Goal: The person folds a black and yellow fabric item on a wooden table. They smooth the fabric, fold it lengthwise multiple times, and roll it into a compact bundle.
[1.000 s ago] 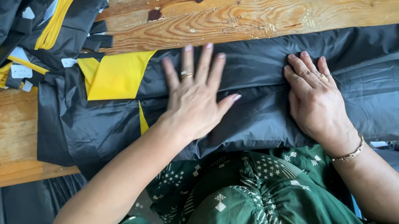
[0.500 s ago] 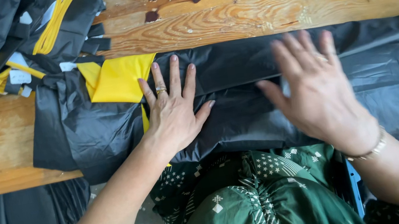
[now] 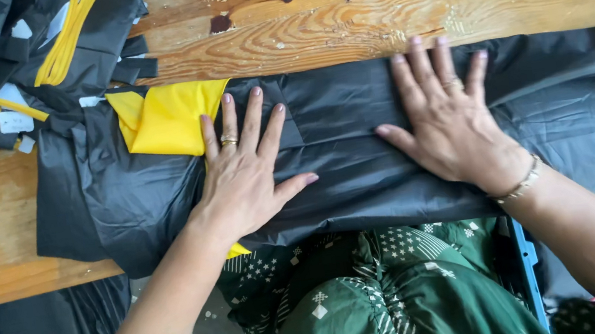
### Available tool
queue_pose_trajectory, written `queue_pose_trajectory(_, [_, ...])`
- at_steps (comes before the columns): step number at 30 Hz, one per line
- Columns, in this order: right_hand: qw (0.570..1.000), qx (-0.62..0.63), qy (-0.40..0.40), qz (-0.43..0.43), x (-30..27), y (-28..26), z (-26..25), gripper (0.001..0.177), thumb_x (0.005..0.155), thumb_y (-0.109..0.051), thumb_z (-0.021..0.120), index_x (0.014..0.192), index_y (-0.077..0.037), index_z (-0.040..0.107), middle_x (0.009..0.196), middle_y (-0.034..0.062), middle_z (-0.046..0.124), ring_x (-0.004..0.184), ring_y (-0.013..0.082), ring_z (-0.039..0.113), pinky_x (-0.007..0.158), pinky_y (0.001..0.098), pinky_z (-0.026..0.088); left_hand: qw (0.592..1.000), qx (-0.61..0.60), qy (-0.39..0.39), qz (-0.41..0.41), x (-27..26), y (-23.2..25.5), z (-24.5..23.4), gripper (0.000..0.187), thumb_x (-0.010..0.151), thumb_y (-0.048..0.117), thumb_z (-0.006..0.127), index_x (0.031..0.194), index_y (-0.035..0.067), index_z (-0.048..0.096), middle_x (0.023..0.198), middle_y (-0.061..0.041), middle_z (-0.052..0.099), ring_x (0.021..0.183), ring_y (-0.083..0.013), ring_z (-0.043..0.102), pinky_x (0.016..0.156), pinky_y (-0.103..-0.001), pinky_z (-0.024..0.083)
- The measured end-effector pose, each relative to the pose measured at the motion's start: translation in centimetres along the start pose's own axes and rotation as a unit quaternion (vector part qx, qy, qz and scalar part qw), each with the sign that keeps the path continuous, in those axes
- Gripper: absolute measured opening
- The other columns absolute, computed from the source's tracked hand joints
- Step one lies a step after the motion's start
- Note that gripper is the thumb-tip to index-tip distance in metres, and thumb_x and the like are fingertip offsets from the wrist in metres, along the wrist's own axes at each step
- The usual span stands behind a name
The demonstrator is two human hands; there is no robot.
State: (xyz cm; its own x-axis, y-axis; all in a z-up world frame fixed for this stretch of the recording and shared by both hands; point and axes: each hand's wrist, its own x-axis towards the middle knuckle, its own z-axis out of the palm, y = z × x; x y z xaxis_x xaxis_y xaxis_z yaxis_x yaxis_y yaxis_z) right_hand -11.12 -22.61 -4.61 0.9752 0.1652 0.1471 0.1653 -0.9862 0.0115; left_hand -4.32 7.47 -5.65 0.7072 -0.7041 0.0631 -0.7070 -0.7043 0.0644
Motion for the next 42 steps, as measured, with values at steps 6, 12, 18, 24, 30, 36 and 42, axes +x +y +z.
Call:
queue_pose_trajectory(6, [0.999, -0.030, 0.044, -0.004, -2.0, 1.6, 0.3, 0.091, 0.102, -0.062, 0.041, 0.165, 0.002, 0.024, 0.170, 0.0293, 0.019, 0.153, 0.0541, 0.023, 0.106, 0.0851, 0.025, 0.997, -0.002, -0.070, -0.029, -0.7, -1.5, -1.6, 0.099, 0.095, 0.082, 0.033, 0.164, 0.012, 0.017, 0.172, -0.012, 0.005, 0.153, -0.0444, -0.003, 0.117, -0.067, -0.002])
queue_pose_trajectory(12, [0.999, -0.022, 0.029, 0.022, -1.5, 0.9, 0.5, 0.092, 0.102, -0.066, 0.033, 0.163, 0.004, 0.031, 0.169, 0.0303, 0.018, 0.152, 0.0556, 0.019, 0.105, 0.0856, 0.021, 0.974, 0.056, -0.102, -0.194, -1.6, -1.4, -4.0, 0.108, 0.098, 0.081, 0.030, 0.157, -0.009, 0.019, 0.165, -0.034, 0.007, 0.149, -0.0591, 0.003, 0.115, -0.073, -0.002])
queue_pose_trajectory(18, [0.999, -0.015, 0.038, 0.013, -1.6, 0.9, 0.7, 0.092, 0.101, -0.063, 0.037, 0.163, 0.005, 0.031, 0.168, 0.0338, 0.020, 0.152, 0.0570, 0.017, 0.104, 0.0872, 0.020, 0.994, -0.048, 0.097, -0.026, 3.0, 9.8, -4.3, 0.095, 0.101, 0.071, 0.050, 0.161, 0.000, 0.033, 0.169, -0.022, 0.001, 0.156, -0.0437, -0.005, 0.122, -0.077, 0.001])
queue_pose_trajectory(24, [0.999, 0.012, 0.034, 0.014, -1.6, 0.9, 0.3, 0.091, 0.101, -0.062, 0.037, 0.164, 0.003, 0.030, 0.169, 0.0324, 0.018, 0.153, 0.0558, 0.014, 0.106, 0.0869, 0.015, 0.988, -0.085, -0.094, -0.091, 7.0, 9.3, -1.7, 0.087, 0.098, 0.071, 0.021, 0.165, 0.017, 0.012, 0.171, -0.002, -0.009, 0.155, -0.0413, -0.010, 0.118, -0.072, -0.009])
queue_pose_trajectory(30, [0.999, 0.043, 0.022, 0.020, -1.6, 1.2, 0.4, 0.091, 0.102, -0.064, 0.035, 0.164, 0.003, 0.028, 0.169, 0.0325, 0.017, 0.152, 0.0579, 0.013, 0.105, 0.0882, 0.011, 0.953, -0.078, -0.186, -0.228, 2.6, 4.9, -4.7, 0.096, 0.098, 0.074, 0.024, 0.164, 0.010, -0.004, 0.170, -0.007, -0.020, 0.151, -0.0395, -0.022, 0.120, -0.065, -0.013])
queue_pose_trajectory(36, [0.999, 0.010, 0.050, 0.015, -1.7, 1.1, 0.5, 0.090, 0.102, -0.064, 0.036, 0.163, 0.002, 0.032, 0.168, 0.0320, 0.023, 0.151, 0.0570, 0.018, 0.103, 0.0883, 0.018, 0.933, -0.021, -0.127, -0.337, -0.8, -0.6, -3.6, 0.095, 0.098, 0.071, 0.014, 0.163, 0.003, 0.000, 0.171, -0.013, -0.010, 0.153, -0.0400, -0.016, 0.117, -0.066, -0.013])
queue_pose_trajectory(42, [0.998, 0.004, 0.064, 0.013, -1.8, 0.9, 0.5, 0.091, 0.102, -0.063, 0.038, 0.163, 0.005, 0.037, 0.168, 0.0341, 0.024, 0.152, 0.0575, 0.020, 0.105, 0.0872, 0.017, 0.966, 0.069, 0.151, -0.197, 2.1, 8.4, -6.2, 0.074, 0.104, 0.054, 0.053, 0.144, -0.008, 0.054, 0.154, -0.035, 0.041, 0.141, -0.0506, 0.042, 0.114, -0.077, 0.022])
